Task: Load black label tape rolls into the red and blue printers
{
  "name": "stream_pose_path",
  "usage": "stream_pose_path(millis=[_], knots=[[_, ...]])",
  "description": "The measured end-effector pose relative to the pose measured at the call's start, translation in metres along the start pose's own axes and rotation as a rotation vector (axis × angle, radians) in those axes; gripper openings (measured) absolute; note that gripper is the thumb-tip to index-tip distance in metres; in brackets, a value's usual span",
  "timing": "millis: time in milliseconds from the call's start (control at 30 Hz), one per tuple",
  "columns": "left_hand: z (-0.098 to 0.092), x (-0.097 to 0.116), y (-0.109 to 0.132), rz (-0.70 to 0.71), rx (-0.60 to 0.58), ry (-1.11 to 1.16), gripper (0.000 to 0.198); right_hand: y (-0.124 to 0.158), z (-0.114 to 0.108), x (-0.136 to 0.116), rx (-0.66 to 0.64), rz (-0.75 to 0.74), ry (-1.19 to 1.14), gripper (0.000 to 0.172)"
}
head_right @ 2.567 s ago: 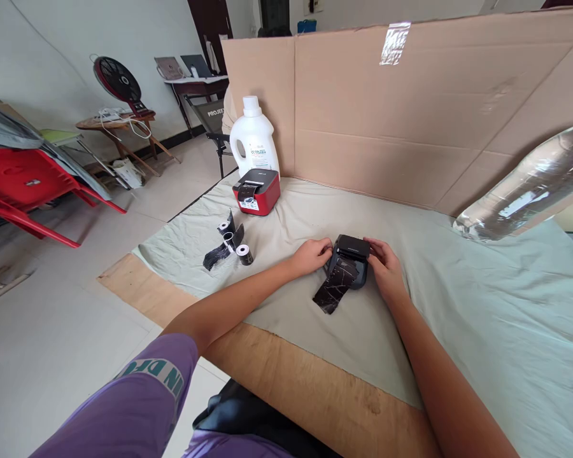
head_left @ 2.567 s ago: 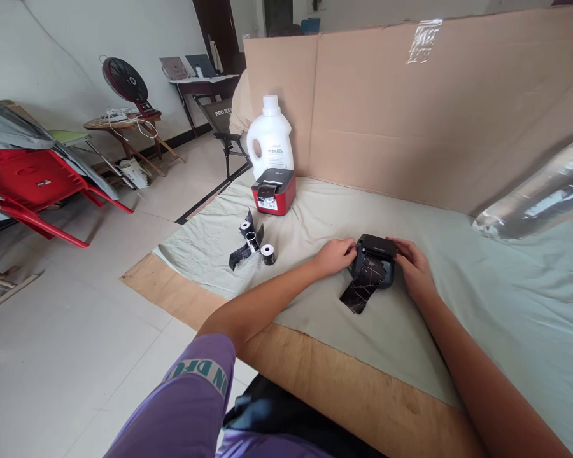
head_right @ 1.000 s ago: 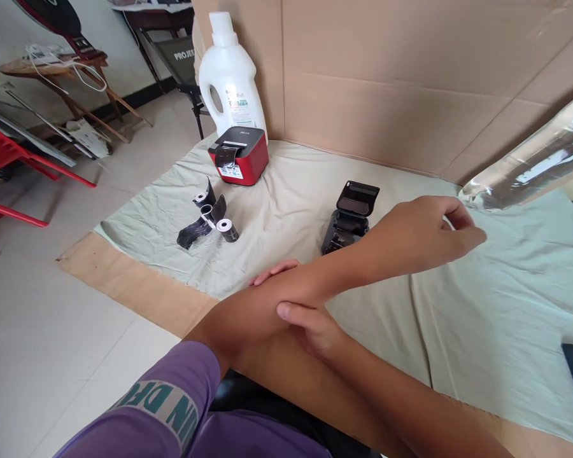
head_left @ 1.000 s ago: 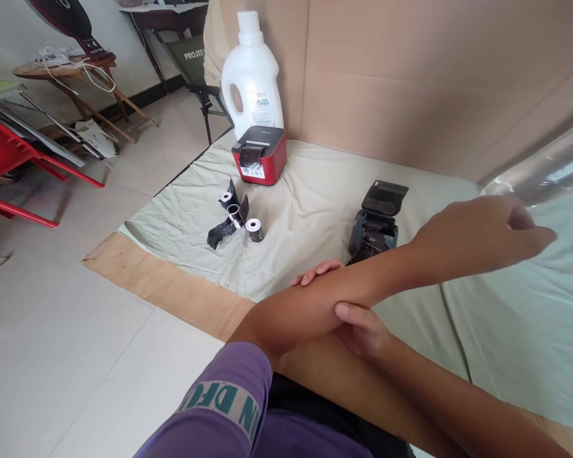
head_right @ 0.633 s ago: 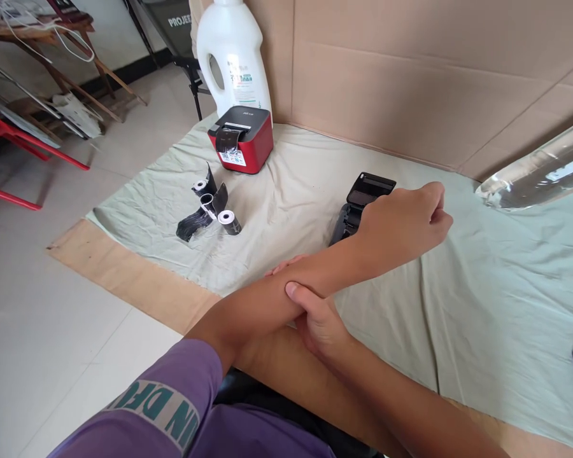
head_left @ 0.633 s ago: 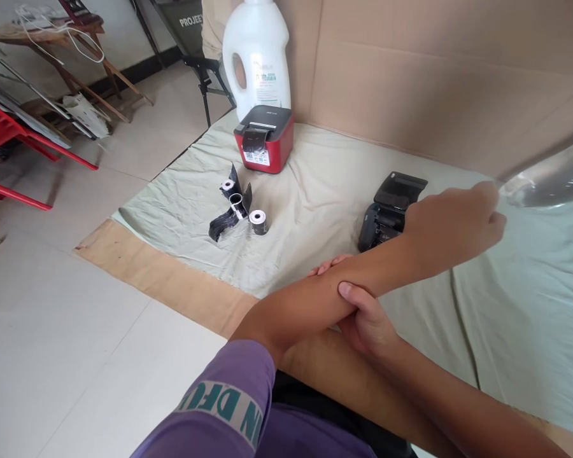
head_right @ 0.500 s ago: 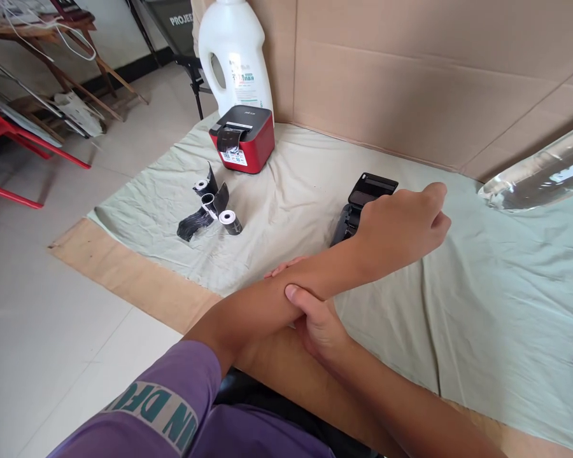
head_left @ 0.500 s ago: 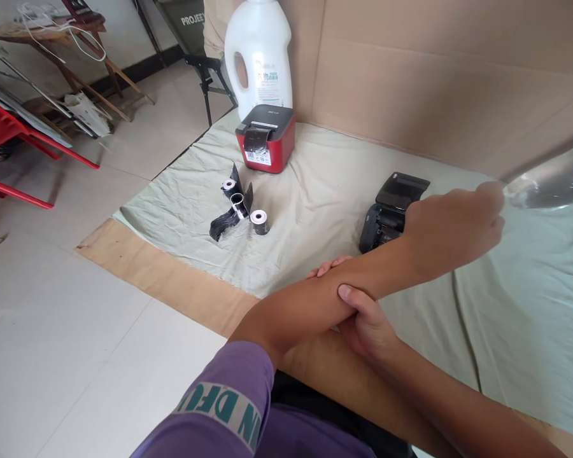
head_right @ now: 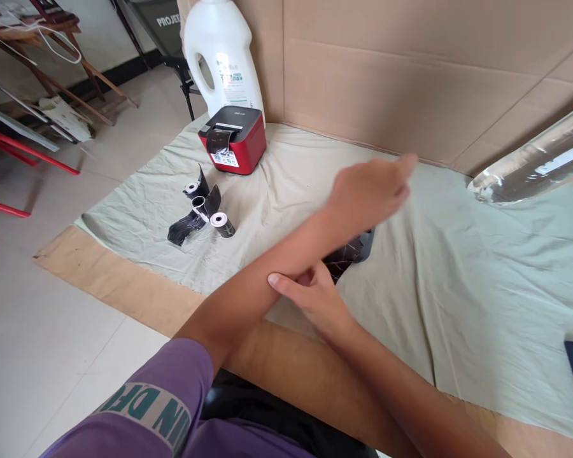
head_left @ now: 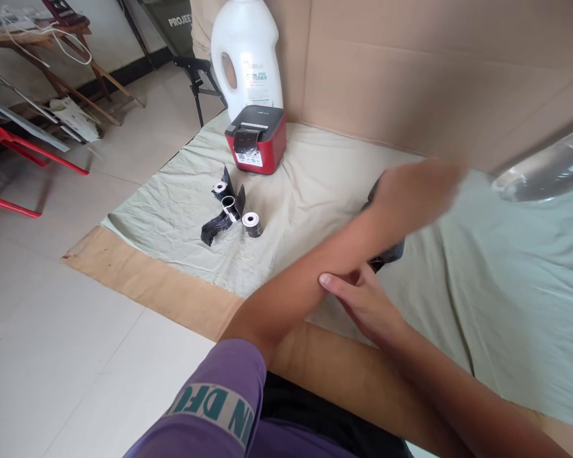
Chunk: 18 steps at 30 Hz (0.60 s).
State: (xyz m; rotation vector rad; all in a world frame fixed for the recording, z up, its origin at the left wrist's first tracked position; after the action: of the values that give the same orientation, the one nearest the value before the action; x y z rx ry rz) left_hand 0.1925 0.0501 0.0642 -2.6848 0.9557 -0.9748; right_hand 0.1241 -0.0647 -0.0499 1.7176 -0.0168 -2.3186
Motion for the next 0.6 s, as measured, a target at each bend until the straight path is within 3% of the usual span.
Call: stream_pose_path(millis=[133,200,300,433,600], knots=[[-0.018,-0.038,-0.008,0.212,0.027,-0.063,0.017,-0.02,-0.05,-0.057,0.11,-0.179,0.485,0.033],[-0.02,-0.071,-0.01,0.146,0.093,-0.044,0.016,-0.03,-0.077,-0.089,0.166,-0.252,0.781,0.021],[-0.001,-0.119,-0.008,-0.028,0.155,0.015,0.016,-0.052,-0.113,-0.119,0.256,-0.262,1.204,0.017],[0.032,-0.162,-0.002,-0.198,0.231,0.238,0.015,-0.089,-0.141,-0.112,0.212,-0.07,1.636,0.02],[0.055,-0.175,-0.001,-0.201,0.162,0.386,0.014,-0.102,-0.157,-0.088,0.189,0.126,1.776,0.038]])
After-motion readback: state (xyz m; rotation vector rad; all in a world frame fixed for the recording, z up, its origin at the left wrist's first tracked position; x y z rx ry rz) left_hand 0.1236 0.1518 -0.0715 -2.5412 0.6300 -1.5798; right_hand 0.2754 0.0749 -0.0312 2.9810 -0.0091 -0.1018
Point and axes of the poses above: each hand's wrist, its own y-axis away from the middle knuckle, its own z-axis out of the palm, x = y × z, the point moved 9 cm from there along -y, towards the middle knuckle, and after that the axes turned 2 degrees about -z, right-handed, at the moved point
